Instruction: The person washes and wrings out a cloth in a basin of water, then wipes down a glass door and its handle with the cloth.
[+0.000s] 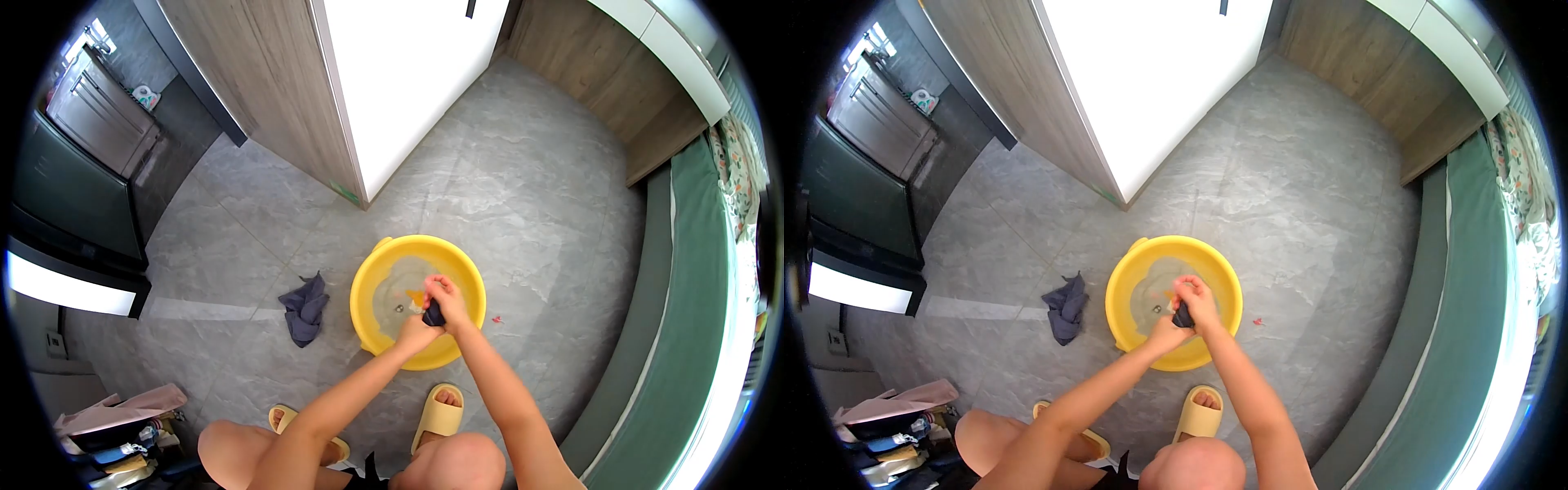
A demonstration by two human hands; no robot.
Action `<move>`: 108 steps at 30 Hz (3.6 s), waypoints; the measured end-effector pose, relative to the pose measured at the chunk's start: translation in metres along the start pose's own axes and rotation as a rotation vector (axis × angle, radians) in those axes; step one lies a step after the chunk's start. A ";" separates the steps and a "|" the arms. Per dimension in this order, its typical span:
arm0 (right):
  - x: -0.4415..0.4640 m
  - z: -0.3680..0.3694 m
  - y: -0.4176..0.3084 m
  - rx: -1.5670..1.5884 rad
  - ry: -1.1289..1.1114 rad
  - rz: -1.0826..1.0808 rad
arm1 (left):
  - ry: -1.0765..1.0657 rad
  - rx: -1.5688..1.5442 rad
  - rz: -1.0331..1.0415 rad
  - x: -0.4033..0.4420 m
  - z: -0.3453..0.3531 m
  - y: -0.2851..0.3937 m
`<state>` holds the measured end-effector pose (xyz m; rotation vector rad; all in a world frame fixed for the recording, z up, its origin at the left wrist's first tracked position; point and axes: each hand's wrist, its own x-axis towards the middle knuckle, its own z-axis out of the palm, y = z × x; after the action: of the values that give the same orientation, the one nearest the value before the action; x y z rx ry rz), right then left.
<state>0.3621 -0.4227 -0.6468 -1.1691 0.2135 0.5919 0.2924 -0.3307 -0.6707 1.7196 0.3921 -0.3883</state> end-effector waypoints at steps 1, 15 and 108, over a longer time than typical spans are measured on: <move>0.000 -0.002 -0.012 0.188 -0.056 0.072 | -0.223 -0.010 -0.257 -0.008 -0.012 0.032; -0.021 -0.010 -0.057 0.821 -0.910 -0.090 | -1.136 -1.745 -0.595 -0.057 0.008 0.113; -0.076 -0.003 -0.262 -1.312 0.087 -0.604 | 0.131 -0.392 0.700 0.004 -0.156 0.250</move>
<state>0.4406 -0.5189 -0.4039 -2.3928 -0.5454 0.0679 0.4182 -0.2212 -0.4284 1.3890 -0.0571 0.2959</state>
